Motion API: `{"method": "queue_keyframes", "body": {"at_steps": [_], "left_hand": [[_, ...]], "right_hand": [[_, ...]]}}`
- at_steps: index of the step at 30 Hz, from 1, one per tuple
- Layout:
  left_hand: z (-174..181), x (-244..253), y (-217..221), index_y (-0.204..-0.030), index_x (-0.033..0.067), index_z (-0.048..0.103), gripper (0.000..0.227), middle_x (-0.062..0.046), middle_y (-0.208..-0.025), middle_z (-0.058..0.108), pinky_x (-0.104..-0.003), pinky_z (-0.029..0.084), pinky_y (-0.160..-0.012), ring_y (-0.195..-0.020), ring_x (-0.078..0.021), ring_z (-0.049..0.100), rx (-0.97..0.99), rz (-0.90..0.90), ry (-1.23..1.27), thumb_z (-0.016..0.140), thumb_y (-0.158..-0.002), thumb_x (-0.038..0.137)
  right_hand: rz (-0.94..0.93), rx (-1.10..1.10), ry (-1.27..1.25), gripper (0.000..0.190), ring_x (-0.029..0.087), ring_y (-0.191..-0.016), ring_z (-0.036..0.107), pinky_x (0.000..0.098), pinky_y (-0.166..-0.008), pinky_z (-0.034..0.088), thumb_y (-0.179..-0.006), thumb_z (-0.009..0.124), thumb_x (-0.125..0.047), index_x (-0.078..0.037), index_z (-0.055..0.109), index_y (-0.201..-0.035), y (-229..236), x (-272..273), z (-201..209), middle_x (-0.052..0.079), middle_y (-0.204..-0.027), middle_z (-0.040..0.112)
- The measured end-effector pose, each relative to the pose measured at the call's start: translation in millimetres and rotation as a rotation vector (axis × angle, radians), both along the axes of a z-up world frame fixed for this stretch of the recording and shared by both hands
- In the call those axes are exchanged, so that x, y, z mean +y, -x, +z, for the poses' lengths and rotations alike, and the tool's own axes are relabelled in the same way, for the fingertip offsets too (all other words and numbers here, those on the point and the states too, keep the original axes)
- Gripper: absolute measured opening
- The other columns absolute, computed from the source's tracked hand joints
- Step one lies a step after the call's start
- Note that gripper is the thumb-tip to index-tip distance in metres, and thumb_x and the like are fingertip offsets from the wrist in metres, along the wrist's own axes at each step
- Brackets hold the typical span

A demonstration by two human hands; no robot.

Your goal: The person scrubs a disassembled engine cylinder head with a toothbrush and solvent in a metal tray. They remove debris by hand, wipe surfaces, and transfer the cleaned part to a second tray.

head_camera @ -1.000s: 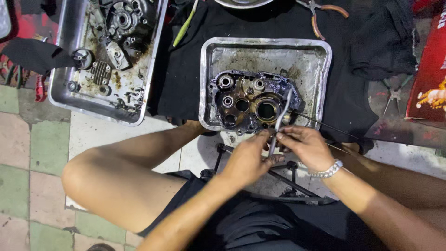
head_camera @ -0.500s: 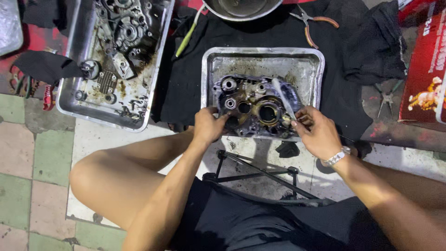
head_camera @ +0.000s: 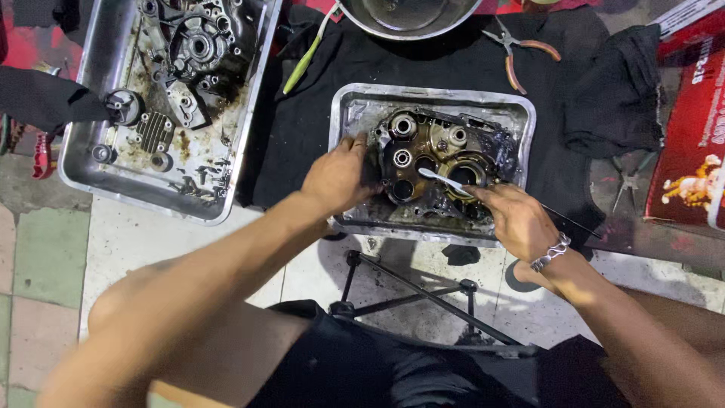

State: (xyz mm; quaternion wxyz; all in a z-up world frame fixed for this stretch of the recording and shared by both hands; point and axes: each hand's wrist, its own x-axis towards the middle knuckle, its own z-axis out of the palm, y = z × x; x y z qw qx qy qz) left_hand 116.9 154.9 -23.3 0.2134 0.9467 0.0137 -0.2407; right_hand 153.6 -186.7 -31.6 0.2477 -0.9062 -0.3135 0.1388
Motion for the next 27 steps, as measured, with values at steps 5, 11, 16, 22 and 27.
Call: {"method": "queue_keyframes", "body": {"at_steps": [5,11,16,22,27], "left_hand": [[7,15,-28,-0.156,-0.0039,-0.001,0.138,-0.022,-0.167,0.006,-0.054,0.022,-0.120,-0.154,-0.0362,0.010,-0.079,-0.338,-0.100,0.086,-0.068,0.059],[-19,17,-43,-0.156,-0.0028,0.007,0.142,-0.018,-0.166,0.014,-0.055,0.019,-0.120,-0.154,-0.0348,0.013,-0.094,-0.321,-0.015,0.087,-0.062,0.066],[-32,17,-39,-0.159,-0.0030,0.011,0.141,-0.020,-0.165,0.022,-0.053,0.029,-0.114,-0.151,-0.0359,0.022,-0.233,-0.373,-0.010,0.086,-0.059,0.065],[-28,18,-39,-0.157,-0.0017,0.012,0.142,-0.020,-0.165,0.020,-0.058,0.026,-0.114,-0.151,-0.0378,0.020,-0.220,-0.360,0.032,0.085,-0.058,0.070],[-28,16,-43,-0.158,-0.0012,0.009,0.144,-0.018,-0.165,0.017,-0.060,0.021,-0.116,-0.152,-0.0354,0.017,-0.195,-0.376,-0.019,0.086,-0.057,0.067]], "right_hand": [[-0.005,0.223,0.355,0.047,0.029,-0.074,0.070,0.0363,-0.063,0.061,-0.103,0.047,-0.004,-0.022,0.058,-0.146,0,13,4,0.017,-0.121,0.062],[0.187,-0.078,0.088,0.060,0.022,-0.095,0.068,0.0290,-0.070,0.060,-0.085,0.055,0.006,-0.018,0.065,-0.139,-6,-5,-14,0.014,-0.129,0.062],[0.119,0.163,0.291,0.053,0.022,-0.099,0.068,0.0306,-0.068,0.060,-0.087,0.058,0.006,-0.022,0.067,-0.132,-25,10,-35,0.013,-0.140,0.059],[0.377,-0.050,0.237,0.069,0.031,-0.112,0.065,0.0390,-0.086,0.060,-0.075,0.058,0.006,-0.025,0.066,-0.136,-52,-8,-24,0.016,-0.137,0.059],[0.491,-0.323,0.215,0.056,0.030,-0.120,0.064,0.0328,-0.087,0.061,-0.098,0.048,0.003,-0.031,0.055,-0.141,-59,12,-39,0.015,-0.138,0.059]]}}
